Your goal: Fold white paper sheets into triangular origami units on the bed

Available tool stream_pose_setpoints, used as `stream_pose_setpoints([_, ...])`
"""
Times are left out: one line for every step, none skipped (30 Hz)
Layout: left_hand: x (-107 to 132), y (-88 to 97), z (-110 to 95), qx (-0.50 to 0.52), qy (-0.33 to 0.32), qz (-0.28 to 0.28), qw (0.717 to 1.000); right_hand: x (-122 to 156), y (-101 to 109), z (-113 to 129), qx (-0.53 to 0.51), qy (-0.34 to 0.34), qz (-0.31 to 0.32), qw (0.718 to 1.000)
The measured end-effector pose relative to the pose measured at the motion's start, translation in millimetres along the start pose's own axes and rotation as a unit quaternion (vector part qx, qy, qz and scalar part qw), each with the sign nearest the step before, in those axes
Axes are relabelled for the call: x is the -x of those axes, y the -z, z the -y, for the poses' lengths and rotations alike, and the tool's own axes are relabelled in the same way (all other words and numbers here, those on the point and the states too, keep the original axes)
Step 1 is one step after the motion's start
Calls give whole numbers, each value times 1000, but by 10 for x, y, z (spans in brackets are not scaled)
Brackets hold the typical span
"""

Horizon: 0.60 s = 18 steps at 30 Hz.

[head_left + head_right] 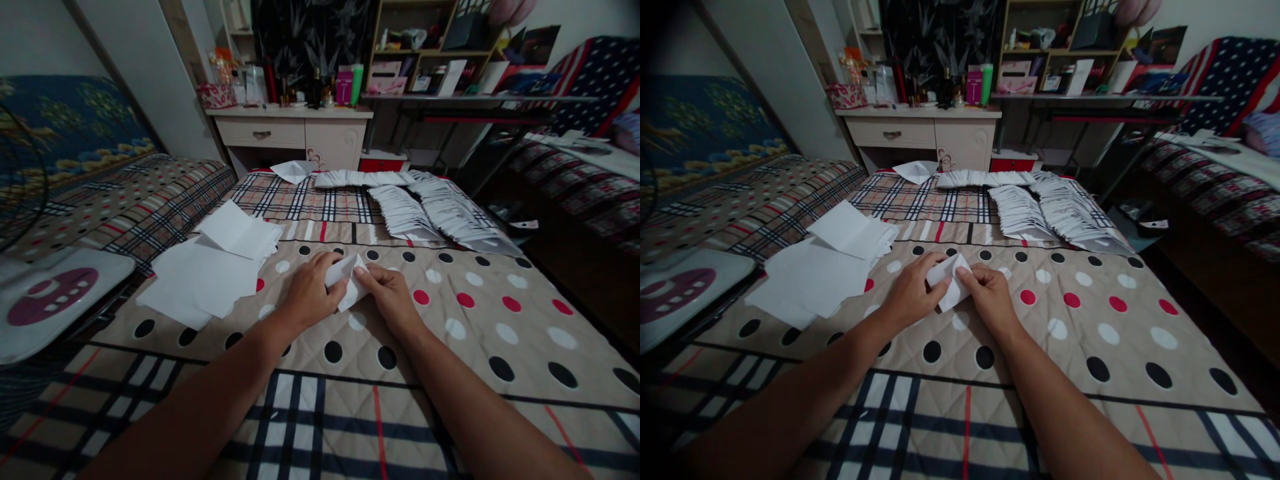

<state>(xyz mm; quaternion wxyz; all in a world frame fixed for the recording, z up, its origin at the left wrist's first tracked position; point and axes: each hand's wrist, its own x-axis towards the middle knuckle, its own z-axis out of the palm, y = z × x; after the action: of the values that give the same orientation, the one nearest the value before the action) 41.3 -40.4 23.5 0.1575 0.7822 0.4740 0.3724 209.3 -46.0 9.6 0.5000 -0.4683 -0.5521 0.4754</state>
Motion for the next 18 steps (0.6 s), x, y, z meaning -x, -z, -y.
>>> stream_pose_setpoints([1, 0, -3, -12, -23, -32, 999, 3, -4, 0, 2, 7, 2, 1000])
stream_pose_setpoints([1, 1, -2, -24, -44, -63, 997, 5, -6, 0, 4, 12, 4, 1000])
stream_pose_setpoints([1, 2, 1, -35, -63, -90, 993, 6, -9, 0, 6, 14, 6, 1000])
stream_pose_setpoints([1, 1, 6, -43, -81, -110, 990, 7, -12, 0, 10, 14, 7, 1000])
stream_pose_setpoints([3, -1, 12, -47, -98, -120, 987, 6, -16, 2, 17, 16, 7, 1000])
stream_pose_setpoints([6, -5, 18, -48, -113, -121, 985, 5, -21, 6, 24, 20, 2, 999])
stream_pose_setpoints([10, -12, 22, -47, -125, -118, 984, 3, -27, 12, 32, 29, -9, 999])
stream_pose_setpoints([14, -20, 24, -45, -133, -114, 984, 1, -34, 19, 37, 41, -23, 998])
stream_pose_setpoints([19, -29, 23, -43, -138, -110, 983, 0, -40, 26, 40, 55, -40, 997])
stream_pose_setpoints([22, -37, 21, -40, -140, -109, 983, 0, -46, 32, 39, 67, -54, 995])
stream_pose_setpoints([25, -44, 16, -35, -141, -109, 983, 1, -51, 36, 35, 75, -65, 994])
stream_pose_setpoints([26, -49, 10, -27, -141, -109, 984, 1, -54, 39, 29, 77, -70, 994])
stream_pose_setpoints([26, -52, 3, -15, -137, -110, 984, 3, -56, 39, 22, 74, -71, 995])
stream_pose_setpoints([25, -54, -4, 0, -129, -113, 985, 4, -56, 36, 15, 67, -70, 995])
stream_pose_setpoints([22, -54, -12, 17, -115, -116, 986, 4, -55, 31, 9, 59, -70, 996])
stream_pose_setpoints([20, -55, -20, 35, -99, -120, 987, 4, -55, 25, 4, 52, -69, 996])
stream_pose_setpoints([18, -55, -28, 53, -81, -124, 988, 3, -55, 19, 0, 47, -69, 996])
stream_pose_setpoints([16, -55, -36, 70, -64, -129, 987, 2, -55, 12, -1, 44, -69, 997])
